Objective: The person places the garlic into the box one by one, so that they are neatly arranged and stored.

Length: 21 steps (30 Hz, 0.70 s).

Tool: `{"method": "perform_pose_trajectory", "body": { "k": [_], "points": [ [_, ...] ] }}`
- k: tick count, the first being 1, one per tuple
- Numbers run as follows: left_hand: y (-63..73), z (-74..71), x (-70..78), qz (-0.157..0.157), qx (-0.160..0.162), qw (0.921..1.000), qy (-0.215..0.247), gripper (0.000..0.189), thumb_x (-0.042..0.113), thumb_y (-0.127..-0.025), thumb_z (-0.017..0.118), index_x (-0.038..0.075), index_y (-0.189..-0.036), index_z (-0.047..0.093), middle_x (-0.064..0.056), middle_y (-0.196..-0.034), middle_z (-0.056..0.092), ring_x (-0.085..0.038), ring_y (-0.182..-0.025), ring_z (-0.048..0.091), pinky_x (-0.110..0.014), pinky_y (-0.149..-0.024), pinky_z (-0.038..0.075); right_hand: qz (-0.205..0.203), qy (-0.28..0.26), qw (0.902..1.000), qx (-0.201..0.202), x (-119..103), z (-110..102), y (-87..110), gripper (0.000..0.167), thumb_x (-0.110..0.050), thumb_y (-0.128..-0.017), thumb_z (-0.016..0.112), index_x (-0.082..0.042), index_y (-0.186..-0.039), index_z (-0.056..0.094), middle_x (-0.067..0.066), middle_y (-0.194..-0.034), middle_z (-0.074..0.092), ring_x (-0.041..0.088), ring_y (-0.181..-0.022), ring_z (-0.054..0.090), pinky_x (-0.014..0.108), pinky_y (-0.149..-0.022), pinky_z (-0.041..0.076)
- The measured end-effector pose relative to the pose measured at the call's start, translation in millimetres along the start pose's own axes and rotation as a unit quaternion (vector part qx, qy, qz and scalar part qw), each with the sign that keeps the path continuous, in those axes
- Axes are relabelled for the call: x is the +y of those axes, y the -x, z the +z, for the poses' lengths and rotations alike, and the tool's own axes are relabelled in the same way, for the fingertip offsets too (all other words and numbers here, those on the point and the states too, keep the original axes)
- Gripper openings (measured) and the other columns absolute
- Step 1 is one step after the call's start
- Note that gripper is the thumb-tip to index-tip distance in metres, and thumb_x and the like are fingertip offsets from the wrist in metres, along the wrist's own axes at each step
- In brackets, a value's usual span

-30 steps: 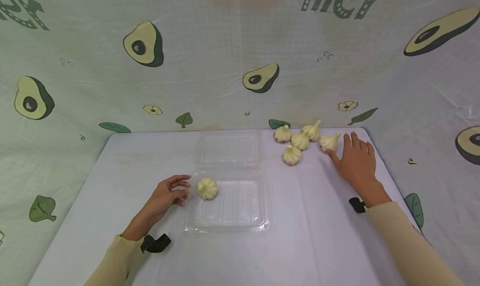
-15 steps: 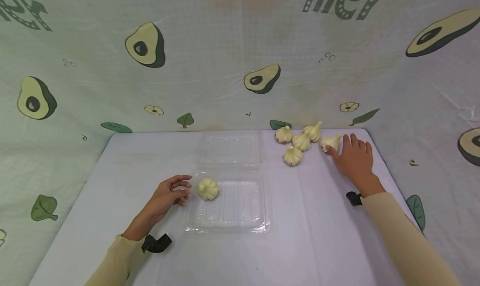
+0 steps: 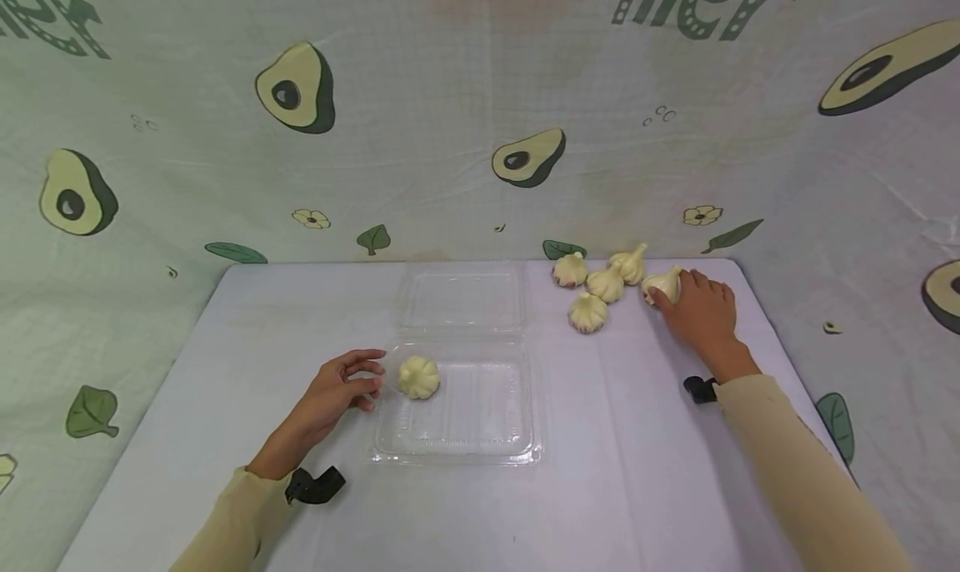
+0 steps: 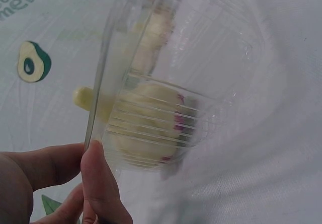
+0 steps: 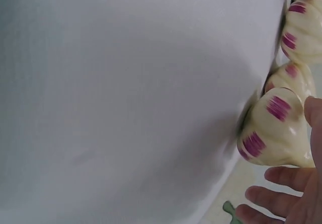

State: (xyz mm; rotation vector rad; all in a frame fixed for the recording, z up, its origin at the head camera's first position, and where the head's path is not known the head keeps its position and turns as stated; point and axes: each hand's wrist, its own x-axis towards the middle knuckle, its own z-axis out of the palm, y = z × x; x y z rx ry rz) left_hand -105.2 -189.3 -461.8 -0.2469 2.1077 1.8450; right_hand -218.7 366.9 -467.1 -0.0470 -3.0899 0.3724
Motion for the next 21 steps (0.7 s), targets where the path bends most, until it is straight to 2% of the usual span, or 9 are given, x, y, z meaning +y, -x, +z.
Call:
{"method": "perform_pose_trajectory", "body": {
  "k": [5,11,16,21],
  "points": [
    [-0.4,0.2,0.1,0.0,0.002,1.0,0.0,0.048,-0.003,-0.097,0.068,-0.003,-0.145,0.057,-0.012,-0.113,0.065,-0.016,-0.081,0.065,-0.026,-0.062,0.06,-0.01,-0.005,0.9998,0.016,-0.6,2.6,-0.7,0.075,-0.044,-0.111,0.051,0.024,-0.141,0.042,0.046,-0.142,0.044,0.067,-0.128,0.041,0.074,-0.114,0.026],
    [-0.6,0.7,1.1,0.001,0.004,1.0,-0.002,0.049,-0.003,-0.097,0.069,-0.003,-0.144,0.058,-0.013,-0.114,0.066,-0.016,-0.081,0.065,-0.026,-0.062,0.06,-0.037,-0.014,0.998,0.05,-1.6,4.2,-0.6,0.063,-0.032,-0.106,0.064,0.022,-0.136,0.049,0.046,-0.127,0.056,0.065,-0.113,0.054,0.074,-0.103,0.037],
    [0.0,1.1,1.4,0.004,0.005,1.0,-0.003,0.049,-0.003,-0.097,0.069,-0.003,-0.144,0.058,-0.013,-0.113,0.066,-0.017,-0.081,0.065,-0.026,-0.061,0.059,-0.037,-0.037,0.9972,0.054,-5.5,4.3,1.9,0.06,-0.025,-0.102,0.07,0.021,-0.135,0.05,0.045,-0.122,0.059,0.065,-0.111,0.055,0.075,-0.105,0.034],
    [0.8,1.2,1.1,0.001,0.004,1.0,-0.004,0.048,-0.004,-0.097,0.069,-0.003,-0.144,0.057,-0.013,-0.113,0.065,-0.017,-0.081,0.065,-0.026,-0.062,0.06,-0.037,-0.044,0.996,0.068,-6.6,6.1,5.4,0.059,-0.025,-0.1,0.074,0.019,-0.134,0.053,0.043,-0.122,0.061,0.064,-0.11,0.056,0.074,-0.106,0.033]
  ]
}}
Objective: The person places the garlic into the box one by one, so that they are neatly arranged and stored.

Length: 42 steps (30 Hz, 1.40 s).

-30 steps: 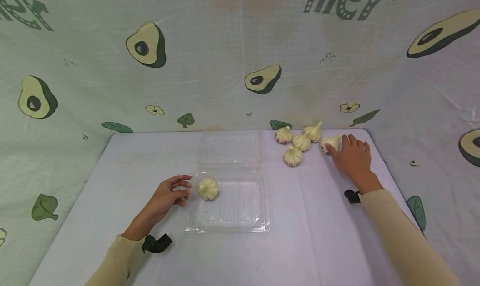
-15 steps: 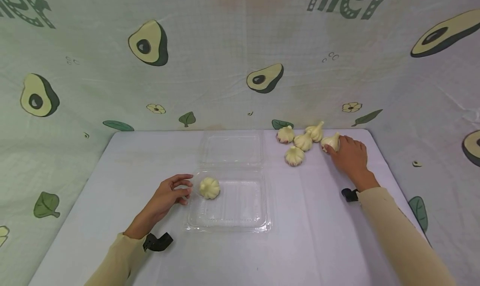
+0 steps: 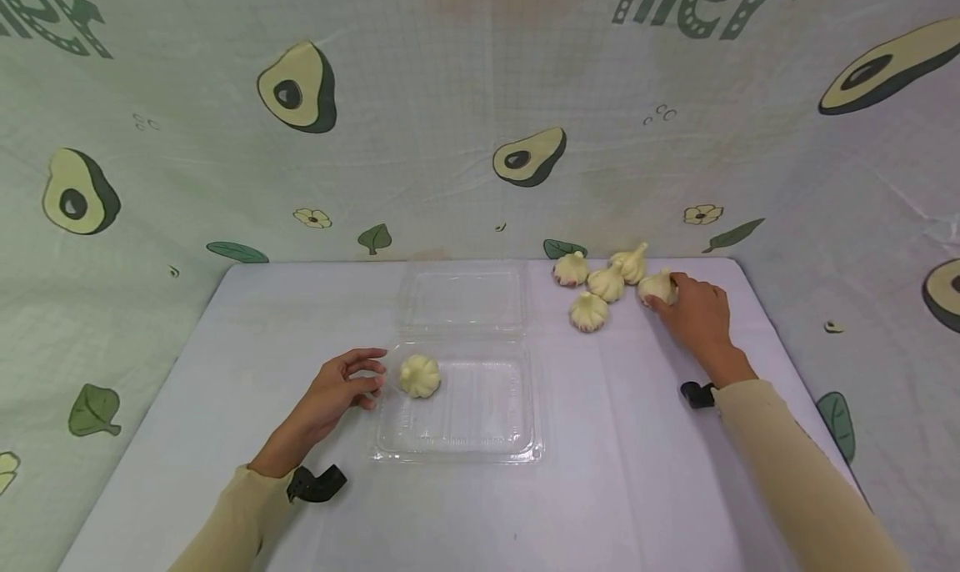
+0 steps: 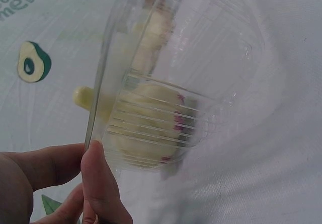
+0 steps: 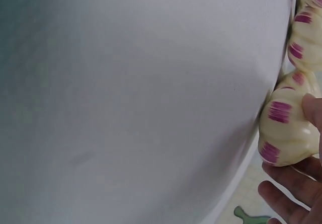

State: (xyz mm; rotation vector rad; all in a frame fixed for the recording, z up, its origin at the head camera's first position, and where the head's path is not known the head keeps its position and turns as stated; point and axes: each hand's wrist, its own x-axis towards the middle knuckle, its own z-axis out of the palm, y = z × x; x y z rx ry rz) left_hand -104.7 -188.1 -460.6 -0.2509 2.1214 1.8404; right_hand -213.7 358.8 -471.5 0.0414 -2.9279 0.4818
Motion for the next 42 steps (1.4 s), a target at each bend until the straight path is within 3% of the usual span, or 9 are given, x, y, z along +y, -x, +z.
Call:
{"method": "perform_pose_trajectory", "body": {
  "k": [9,22,31,37,42],
  "points": [
    [-0.3,0.2,-0.1,-0.003,0.002,1.0,0.001,0.048,-0.005,-0.097,0.068,-0.003,-0.144,0.058,-0.013,-0.113,0.065,-0.016,-0.081,0.065,-0.025,-0.062,0.06,0.001,0.003,1.0,0.004,5.0,0.3,6.1,0.058,-0.025,-0.1,0.075,0.016,-0.136,0.053,0.041,-0.124,0.062,0.063,-0.11,0.056,0.073,-0.106,0.033],
    [0.8,-0.1,1.1,-0.002,-0.001,1.0,0.002,0.048,-0.005,-0.097,0.067,-0.004,-0.144,0.057,-0.011,-0.111,0.065,-0.016,-0.082,0.065,-0.026,-0.062,0.06,-0.021,0.008,0.9982,0.055,-9.2,-32.3,28.3,0.058,-0.023,-0.095,0.081,0.014,-0.133,0.057,0.041,-0.116,0.065,0.062,-0.105,0.057,0.076,-0.101,0.035],
    [0.3,-0.3,1.2,-0.004,-0.003,1.0,0.004,0.048,-0.004,-0.097,0.069,-0.004,-0.144,0.057,-0.011,-0.112,0.065,-0.016,-0.081,0.065,-0.026,-0.062,0.06,-0.049,0.013,0.9961,0.072,-45.0,-54.1,43.0,0.059,-0.021,-0.091,0.085,0.011,-0.133,0.06,0.037,-0.119,0.067,0.06,-0.112,0.057,0.076,-0.1,0.036],
    [0.5,-0.7,0.7,-0.004,-0.003,1.0,0.006,0.048,-0.005,-0.098,0.068,-0.004,-0.144,0.057,-0.009,-0.11,0.065,-0.015,-0.08,0.065,-0.025,-0.061,0.059,-0.092,0.003,0.9935,0.066,-77.5,-60.1,50.9,0.06,-0.02,-0.088,0.088,0.007,-0.135,0.063,0.035,-0.125,0.066,0.057,-0.115,0.058,0.073,-0.105,0.035],
    [0.8,-0.4,0.7,-0.001,-0.006,1.0,0.006,0.048,-0.004,-0.098,0.068,-0.005,-0.144,0.056,-0.009,-0.11,0.065,-0.015,-0.08,0.065,-0.025,-0.061,0.059,-0.143,0.008,0.9876,0.063,-105.8,-58.5,56.9,0.063,-0.021,-0.084,0.091,0.005,-0.135,0.065,0.033,-0.12,0.07,0.054,-0.114,0.06,0.071,-0.105,0.039]
  ]
}}
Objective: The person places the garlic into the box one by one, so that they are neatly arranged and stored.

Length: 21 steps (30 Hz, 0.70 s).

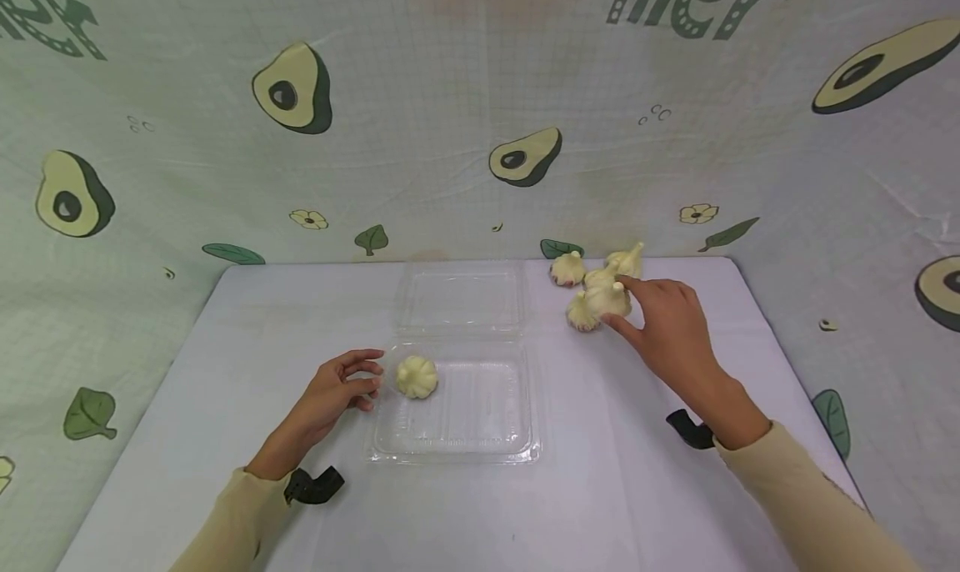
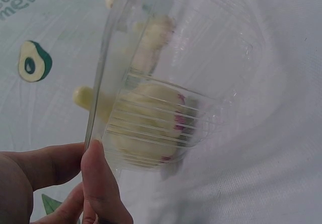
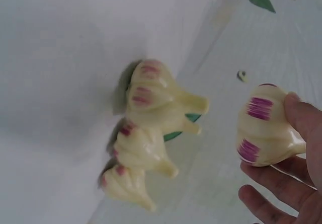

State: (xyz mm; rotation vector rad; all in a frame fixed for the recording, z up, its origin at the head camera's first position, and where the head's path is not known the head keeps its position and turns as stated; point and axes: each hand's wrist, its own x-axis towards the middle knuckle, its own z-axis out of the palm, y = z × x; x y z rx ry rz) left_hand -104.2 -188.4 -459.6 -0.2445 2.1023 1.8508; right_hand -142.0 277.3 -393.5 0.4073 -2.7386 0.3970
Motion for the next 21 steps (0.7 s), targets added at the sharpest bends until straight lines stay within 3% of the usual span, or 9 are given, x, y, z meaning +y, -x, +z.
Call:
{"method": "perform_pose_trajectory", "body": {
  "k": [11,21],
  "points": [
    [0.1,0.5,1.4,-0.001,0.001,1.0,-0.001,0.048,-0.005,-0.097,0.068,-0.005,-0.144,0.057,-0.009,-0.109,0.065,-0.016,-0.081,0.065,-0.025,-0.062,0.059,-0.102,-0.049,0.993,-0.034,-57.9,15.8,-3.3,0.06,-0.023,-0.083,0.092,-0.001,-0.135,0.068,0.017,-0.119,0.076,0.039,-0.112,0.064,0.059,-0.105,0.044],
    [-1.1,0.0,-0.7,0.001,0.002,1.0,0.001,0.048,-0.005,-0.097,0.068,-0.005,-0.144,0.056,-0.01,-0.11,0.065,-0.015,-0.081,0.065,-0.025,-0.062,0.059,-0.17,-0.073,0.9806,-0.065,-93.4,33.8,-3.8,0.062,-0.029,-0.084,0.092,-0.006,-0.137,0.069,0.006,-0.12,0.075,0.03,-0.111,0.066,0.052,-0.111,0.043]
  ]
}}
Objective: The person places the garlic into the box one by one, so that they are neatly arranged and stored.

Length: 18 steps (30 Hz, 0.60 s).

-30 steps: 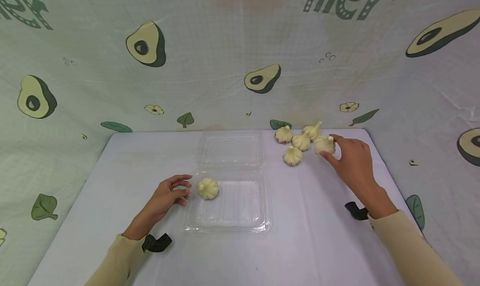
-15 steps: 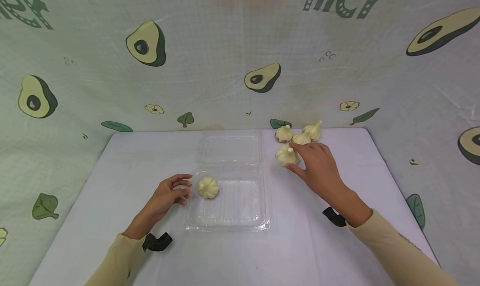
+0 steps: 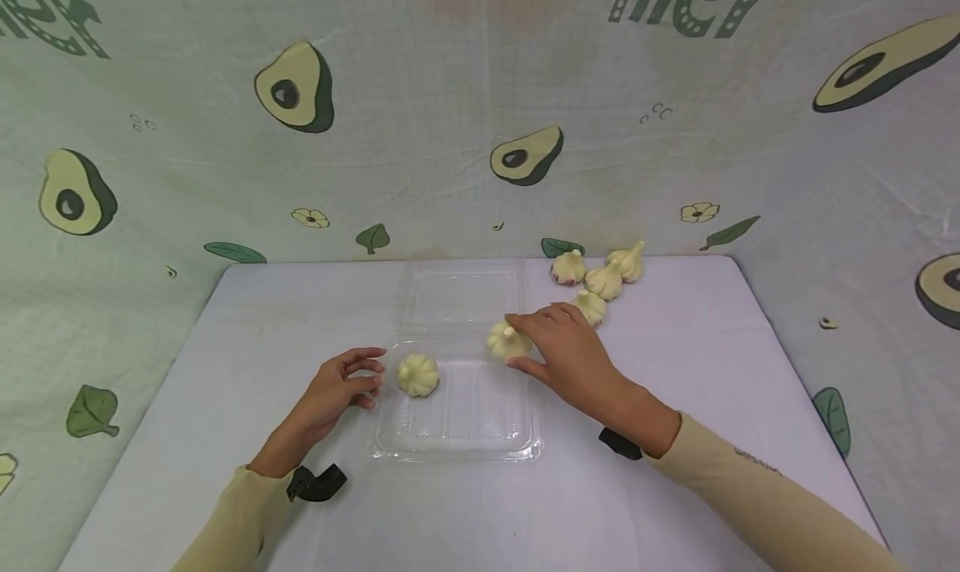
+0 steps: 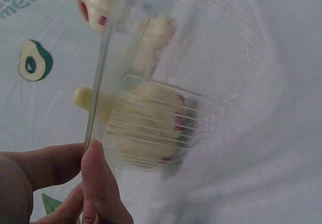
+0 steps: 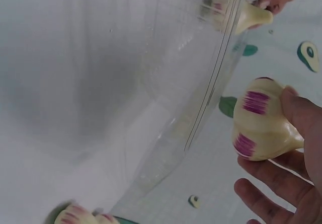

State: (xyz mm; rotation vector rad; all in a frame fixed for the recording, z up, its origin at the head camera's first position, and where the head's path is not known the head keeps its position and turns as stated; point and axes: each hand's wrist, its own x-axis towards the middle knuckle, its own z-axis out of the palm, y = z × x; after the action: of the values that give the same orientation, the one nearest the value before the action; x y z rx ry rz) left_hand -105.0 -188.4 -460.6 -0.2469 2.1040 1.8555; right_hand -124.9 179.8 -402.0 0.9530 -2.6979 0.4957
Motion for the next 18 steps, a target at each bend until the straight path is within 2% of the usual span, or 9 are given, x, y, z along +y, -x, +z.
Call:
{"method": "perform_pose_trajectory", "body": {
  "k": [10,18],
  "points": [
    [0.2,0.1,-0.2,-0.001,0.002,1.0,0.001,0.049,-0.006,-0.097,0.068,-0.005,-0.144,0.057,-0.009,-0.109,0.065,-0.015,-0.081,0.065,-0.025,-0.062,0.059,-0.051,-0.005,0.9987,-0.006,-15.5,14.4,-12.1,0.06,-0.031,-0.082,0.092,-0.011,-0.135,0.07,0.001,-0.122,0.076,0.027,-0.112,0.066,0.049,-0.112,0.044],
    [0.6,0.6,0.1,0.002,-0.003,1.0,0.007,0.049,-0.006,-0.097,0.068,-0.006,-0.144,0.056,-0.009,-0.109,0.065,-0.015,-0.08,0.065,-0.025,-0.062,0.06,-0.121,0.049,0.9913,-0.008,-25.8,26.0,-20.2,0.061,-0.039,-0.082,0.091,-0.012,-0.132,0.071,0.001,-0.125,0.075,0.025,-0.114,0.067,0.047,-0.109,0.048]
  ]
}}
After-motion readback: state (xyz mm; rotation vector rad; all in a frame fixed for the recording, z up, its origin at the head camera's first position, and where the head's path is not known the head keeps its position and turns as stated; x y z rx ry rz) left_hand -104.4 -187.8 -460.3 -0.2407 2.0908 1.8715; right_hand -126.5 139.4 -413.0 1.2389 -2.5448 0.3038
